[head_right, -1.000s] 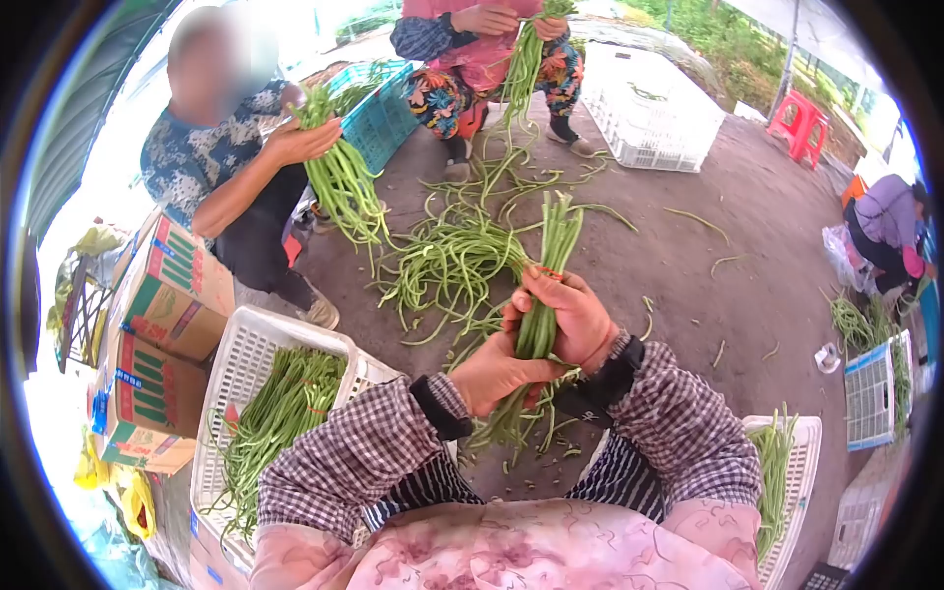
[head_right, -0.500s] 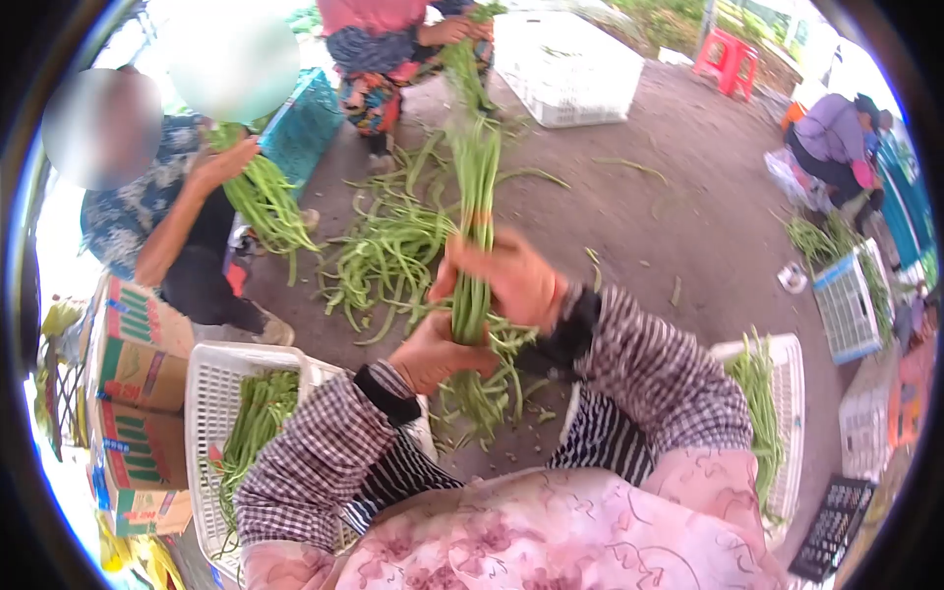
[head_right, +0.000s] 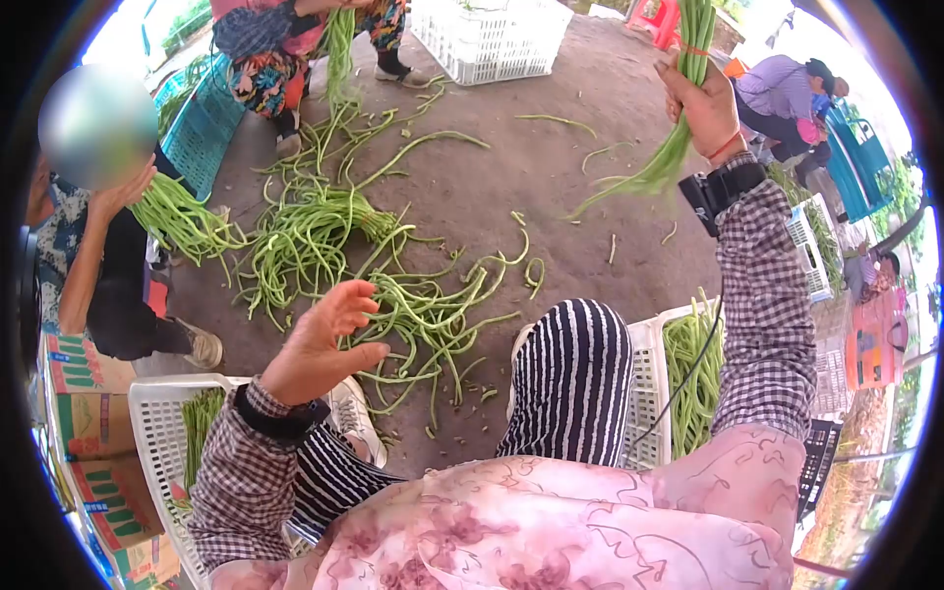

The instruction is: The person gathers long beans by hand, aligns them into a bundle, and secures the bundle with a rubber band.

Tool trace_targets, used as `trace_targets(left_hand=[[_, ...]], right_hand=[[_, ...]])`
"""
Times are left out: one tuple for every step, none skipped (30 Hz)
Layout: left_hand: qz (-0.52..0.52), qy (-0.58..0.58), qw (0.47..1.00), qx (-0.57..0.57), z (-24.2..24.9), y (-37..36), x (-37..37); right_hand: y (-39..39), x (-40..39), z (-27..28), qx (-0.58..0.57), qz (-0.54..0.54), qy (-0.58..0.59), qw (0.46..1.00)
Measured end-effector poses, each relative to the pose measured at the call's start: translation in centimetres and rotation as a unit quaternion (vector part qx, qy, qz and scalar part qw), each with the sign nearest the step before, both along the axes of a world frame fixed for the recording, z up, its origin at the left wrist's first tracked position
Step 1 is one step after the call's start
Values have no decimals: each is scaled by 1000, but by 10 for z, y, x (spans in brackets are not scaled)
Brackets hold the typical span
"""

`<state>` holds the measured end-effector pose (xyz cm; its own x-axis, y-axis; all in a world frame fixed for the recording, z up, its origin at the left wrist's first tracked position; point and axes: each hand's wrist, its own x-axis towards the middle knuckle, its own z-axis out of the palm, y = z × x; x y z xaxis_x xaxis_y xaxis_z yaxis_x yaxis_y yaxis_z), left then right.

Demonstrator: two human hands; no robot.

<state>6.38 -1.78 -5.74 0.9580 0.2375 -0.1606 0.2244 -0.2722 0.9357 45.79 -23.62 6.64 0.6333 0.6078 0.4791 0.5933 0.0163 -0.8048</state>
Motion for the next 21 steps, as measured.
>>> trace_targets(left_hand=[[5,-32,999,-11,6,3,-2],[17,-25,1000,3,15,0,-2],[24,-16,1000,0,16,3,-3],[24,-32,999,-9,14,5,-2],[23,-48,998,-20,12,7,-2],[33,-47,997,-51,14,8,-3],[39,-40,997,-58,15,11,-3],[47,-40,994,-89,16,16,-3],[54,-38,991,-119,18,21,-3],[81,-57,982,-162,19,24,-3],[86,-48,982,-164,21,28,-3],[108,-64,970,-208,23,32,-3],[131,-81,955,-252,25,35,-3],[147,-99,954,-241,25,36,-2],[152,-94,954,-241,25,36,0],[178,-117,944,-253,25,37,1],[203,-141,932,-264,24,39,1],[211,-154,931,-253,21,42,1],[215,-149,932,-250,18,46,0],[226,-143,925,-271,15,51,-2],[237,-138,916,-293,13,55,-3]], right_hand=[[1,14,-11,-4,7,8,1000],[1,27,-23,-77,-61,-54,994],[0,45,-40,-148,-129,-115,974],[-5,70,-61,-235,-157,-105,954],[-6,83,-85,-240,-151,-102,953],[-6,94,-109,-311,-153,-179,921],[-2,102,-135,-377,-151,-254,878],[6,106,-162,-380,-141,-252,879],[12,106,-191,-363,-162,-240,886],[19,102,-216,-347,-184,-225,892],[30,102,-239,-352,-151,-197,902],[41,96,-259,-357,-121,-168,911],[50,90,-287,-400,-65,-61,912],[60,84,-313,-435,-8,47,899],[72,70,-332,-509,58,11,858],[81,53,-348,-574,124,-26,809],[85,35,-365,-568,131,-28,812],[88,17,-377,-561,138,-28,816],[96,-2,-379,-618,123,-72,773],[95,-11,-390,-616,119,-62,777],[94,-20,-403,-613,113,-53,780]])
